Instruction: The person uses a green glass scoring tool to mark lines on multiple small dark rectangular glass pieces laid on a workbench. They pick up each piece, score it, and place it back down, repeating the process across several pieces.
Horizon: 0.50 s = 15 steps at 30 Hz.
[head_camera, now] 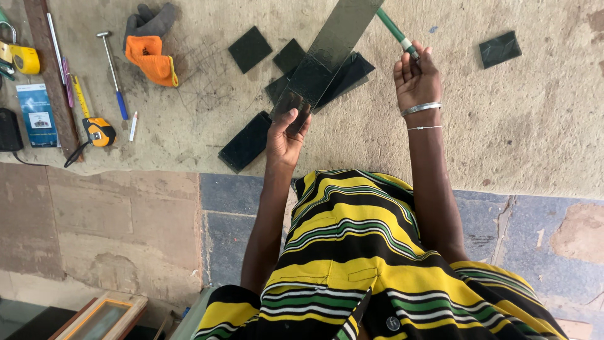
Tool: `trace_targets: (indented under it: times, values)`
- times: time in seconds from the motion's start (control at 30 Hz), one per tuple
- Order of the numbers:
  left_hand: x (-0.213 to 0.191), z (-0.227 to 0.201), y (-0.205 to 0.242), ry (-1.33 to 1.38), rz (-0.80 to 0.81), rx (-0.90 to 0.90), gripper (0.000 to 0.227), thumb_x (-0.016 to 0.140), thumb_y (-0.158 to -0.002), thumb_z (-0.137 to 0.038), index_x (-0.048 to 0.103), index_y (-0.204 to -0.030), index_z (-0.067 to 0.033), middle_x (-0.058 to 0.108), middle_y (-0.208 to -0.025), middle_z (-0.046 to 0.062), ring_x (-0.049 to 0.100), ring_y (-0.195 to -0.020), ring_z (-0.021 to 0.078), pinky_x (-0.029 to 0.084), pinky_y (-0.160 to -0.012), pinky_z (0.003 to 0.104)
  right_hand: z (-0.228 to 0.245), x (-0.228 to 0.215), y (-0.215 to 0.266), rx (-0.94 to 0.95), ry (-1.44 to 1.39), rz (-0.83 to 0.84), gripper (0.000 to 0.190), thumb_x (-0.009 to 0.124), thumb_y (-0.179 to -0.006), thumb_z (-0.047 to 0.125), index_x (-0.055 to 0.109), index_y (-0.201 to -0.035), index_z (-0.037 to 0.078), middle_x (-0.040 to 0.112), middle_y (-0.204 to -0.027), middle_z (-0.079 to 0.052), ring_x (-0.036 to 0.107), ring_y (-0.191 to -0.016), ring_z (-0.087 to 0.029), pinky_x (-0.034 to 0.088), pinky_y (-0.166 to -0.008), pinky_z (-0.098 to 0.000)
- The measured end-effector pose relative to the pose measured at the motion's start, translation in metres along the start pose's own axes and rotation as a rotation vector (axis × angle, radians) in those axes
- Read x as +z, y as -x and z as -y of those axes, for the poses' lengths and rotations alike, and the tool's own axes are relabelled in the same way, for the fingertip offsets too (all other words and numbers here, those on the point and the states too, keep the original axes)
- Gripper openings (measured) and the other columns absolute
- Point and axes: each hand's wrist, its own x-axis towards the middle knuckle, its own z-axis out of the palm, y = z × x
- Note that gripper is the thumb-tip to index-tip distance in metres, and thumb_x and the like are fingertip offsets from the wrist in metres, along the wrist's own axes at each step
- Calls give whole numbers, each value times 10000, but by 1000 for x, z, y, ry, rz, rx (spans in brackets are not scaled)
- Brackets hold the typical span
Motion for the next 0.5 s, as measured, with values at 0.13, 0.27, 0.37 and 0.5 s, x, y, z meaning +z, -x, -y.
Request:
trace_targets:
  times: [0.13,0.27,0.37,0.5]
  values:
    - [3,0,1,-3,4,-4,369,807,-834,15,664,-1169,-44,724,-1117,93,728,-1062,232,630,-917,370,-1,-2,2,15,-54,54,354,550,-1106,250,655,-1271,-44,734,-1075,-187,758,-887,-194,660,-864,-350]
    - [5,0,2,14,-1,-9,361,803,-826,9,664,-1156,-39,730,-1119,97,733,-1067,236,632,-902,367,6,5,1,24,-179,104,365,520,-1079,239,638,-1273,-47,746,-1187,-228,754,-927,-191,649,-884,-348]
    - [6,0,0,49,33,-7,351,796,-835,18,660,-1155,-32,730,-1125,108,736,-1067,241,631,-899,367,7,5,0,-18,-116,75,363,523,-1081,231,646,-1265,-56,740,-1166,-222,759,-935,-197,657,-886,-354]
    - [9,-3,-4,58,28,7,360,789,-845,39,663,-1175,-32,727,-1114,112,732,-1030,237,636,-885,379,2,-2,0,21,-90,-46,356,533,-1087,214,663,-1241,-80,738,-1080,-202,764,-914,-208,663,-859,-352]
